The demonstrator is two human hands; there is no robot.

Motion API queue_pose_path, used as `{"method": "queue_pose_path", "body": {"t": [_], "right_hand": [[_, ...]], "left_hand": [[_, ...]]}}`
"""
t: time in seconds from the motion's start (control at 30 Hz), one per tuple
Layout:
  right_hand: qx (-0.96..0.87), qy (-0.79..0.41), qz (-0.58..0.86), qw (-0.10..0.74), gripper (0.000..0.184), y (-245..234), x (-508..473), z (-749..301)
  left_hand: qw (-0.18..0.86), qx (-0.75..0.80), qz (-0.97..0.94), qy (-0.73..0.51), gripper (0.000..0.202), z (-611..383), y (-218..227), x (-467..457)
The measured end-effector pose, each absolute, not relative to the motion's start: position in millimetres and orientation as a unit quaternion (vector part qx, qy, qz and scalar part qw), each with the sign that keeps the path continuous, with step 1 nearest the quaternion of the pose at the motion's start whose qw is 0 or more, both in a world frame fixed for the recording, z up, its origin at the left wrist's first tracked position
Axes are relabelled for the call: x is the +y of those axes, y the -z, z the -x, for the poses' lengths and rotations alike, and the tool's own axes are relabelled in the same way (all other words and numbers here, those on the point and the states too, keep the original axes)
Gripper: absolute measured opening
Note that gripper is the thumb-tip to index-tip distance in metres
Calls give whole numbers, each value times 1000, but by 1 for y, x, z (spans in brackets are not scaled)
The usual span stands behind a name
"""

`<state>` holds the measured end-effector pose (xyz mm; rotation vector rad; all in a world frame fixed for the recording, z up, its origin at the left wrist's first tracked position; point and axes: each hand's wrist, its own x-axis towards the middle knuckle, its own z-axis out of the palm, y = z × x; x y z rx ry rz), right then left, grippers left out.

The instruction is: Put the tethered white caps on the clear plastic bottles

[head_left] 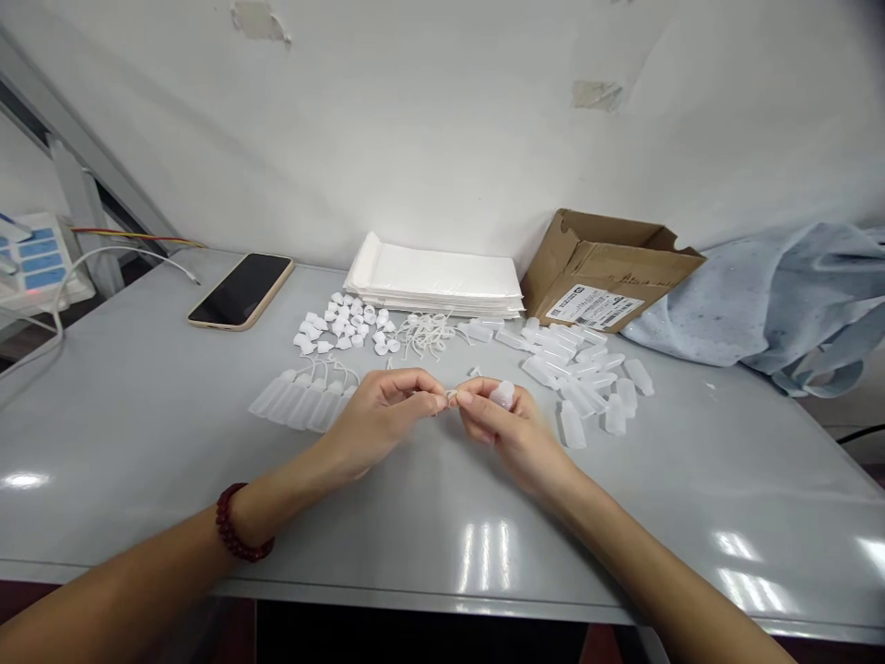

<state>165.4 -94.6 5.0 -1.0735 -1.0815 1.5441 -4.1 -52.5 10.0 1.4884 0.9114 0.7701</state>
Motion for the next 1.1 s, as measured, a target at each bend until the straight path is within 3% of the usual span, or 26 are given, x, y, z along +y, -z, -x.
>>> {"method": "queue_pose_path", "body": {"t": [0.13,0.27,0.63,0.9,1.1], "right_hand": [[-496,-521,516,465,25,-12,-99,-164],[-505,-512,527,453,28,-15,-99,-165],[-314,-767,332,451,14,-1,-92,-170],[-467,-596,447,476,22,-8,-97,-170],[-505,-586,446,449,21,-6,-97,-170]], "left_hand": [[571,395,-641,-327,17,5,-9,-52],[560,389,-654,-327,19,6,-9,-53],[547,351,-698,-302,18,4,-10,-52],[390,353,-756,-389,6,10,-18,-58],[402,390,-749,-354,8,7,-20,-62]]}}
